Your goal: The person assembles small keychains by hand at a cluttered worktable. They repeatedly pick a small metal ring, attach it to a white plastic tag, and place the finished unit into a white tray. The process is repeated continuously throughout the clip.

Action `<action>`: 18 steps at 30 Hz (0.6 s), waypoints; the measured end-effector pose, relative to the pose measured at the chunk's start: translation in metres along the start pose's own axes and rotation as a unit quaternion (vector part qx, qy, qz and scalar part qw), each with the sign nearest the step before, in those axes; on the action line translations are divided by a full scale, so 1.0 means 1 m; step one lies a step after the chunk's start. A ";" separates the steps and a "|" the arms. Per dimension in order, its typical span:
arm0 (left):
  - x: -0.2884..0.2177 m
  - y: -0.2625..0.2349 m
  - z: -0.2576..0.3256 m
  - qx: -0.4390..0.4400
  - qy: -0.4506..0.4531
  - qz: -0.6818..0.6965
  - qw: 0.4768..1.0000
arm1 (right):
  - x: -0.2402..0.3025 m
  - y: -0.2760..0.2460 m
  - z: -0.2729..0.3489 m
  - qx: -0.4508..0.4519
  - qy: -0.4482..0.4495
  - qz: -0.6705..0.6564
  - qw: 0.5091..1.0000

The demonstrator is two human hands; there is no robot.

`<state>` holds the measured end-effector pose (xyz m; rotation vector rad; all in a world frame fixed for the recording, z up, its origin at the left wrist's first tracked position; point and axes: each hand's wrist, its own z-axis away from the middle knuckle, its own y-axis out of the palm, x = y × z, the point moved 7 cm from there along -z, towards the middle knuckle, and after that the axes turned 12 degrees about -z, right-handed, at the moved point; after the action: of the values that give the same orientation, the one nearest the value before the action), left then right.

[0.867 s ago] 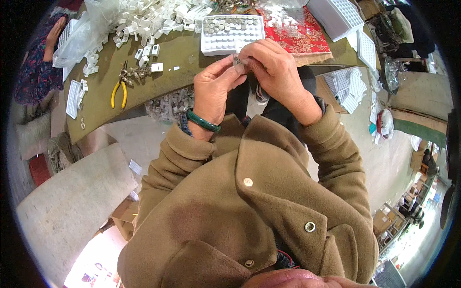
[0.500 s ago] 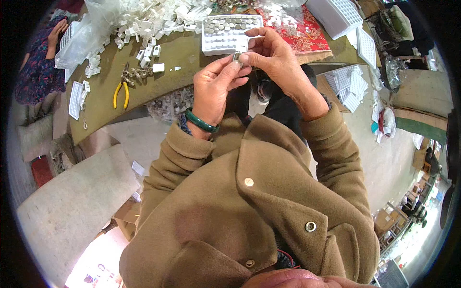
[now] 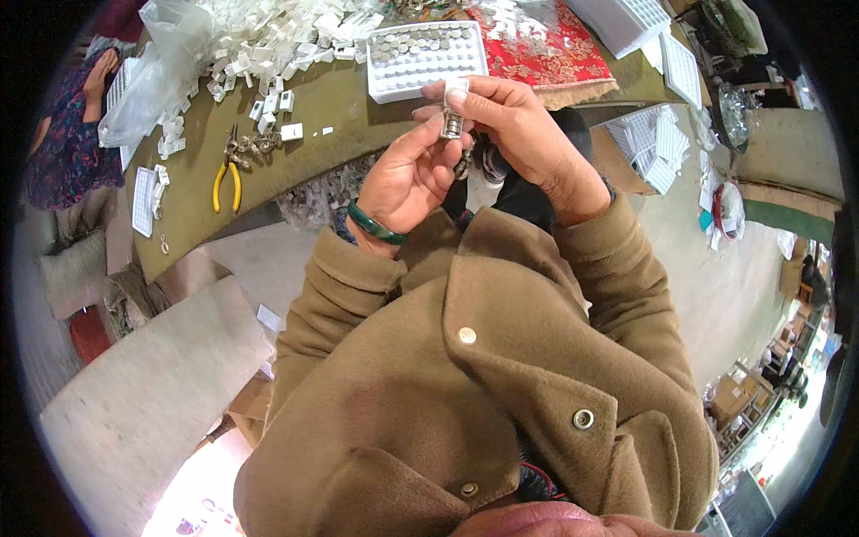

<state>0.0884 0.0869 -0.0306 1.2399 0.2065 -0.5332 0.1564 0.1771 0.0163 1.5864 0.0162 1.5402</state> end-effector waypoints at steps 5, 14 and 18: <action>0.010 0.004 -0.003 0.014 -0.045 0.026 0.999 | 0.001 -0.009 0.003 0.003 0.024 -0.059 0.998; 0.015 0.010 -0.012 -0.038 0.002 0.085 0.996 | 0.014 -0.014 0.003 0.098 -0.073 0.077 0.990; 0.021 0.015 -0.013 -0.054 -0.032 0.066 0.996 | 0.022 -0.013 0.022 0.067 -0.169 0.355 0.917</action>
<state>0.1158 0.0967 -0.0318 1.1203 0.0970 -0.4401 0.1866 0.1847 0.0302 2.0861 -0.7344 1.7858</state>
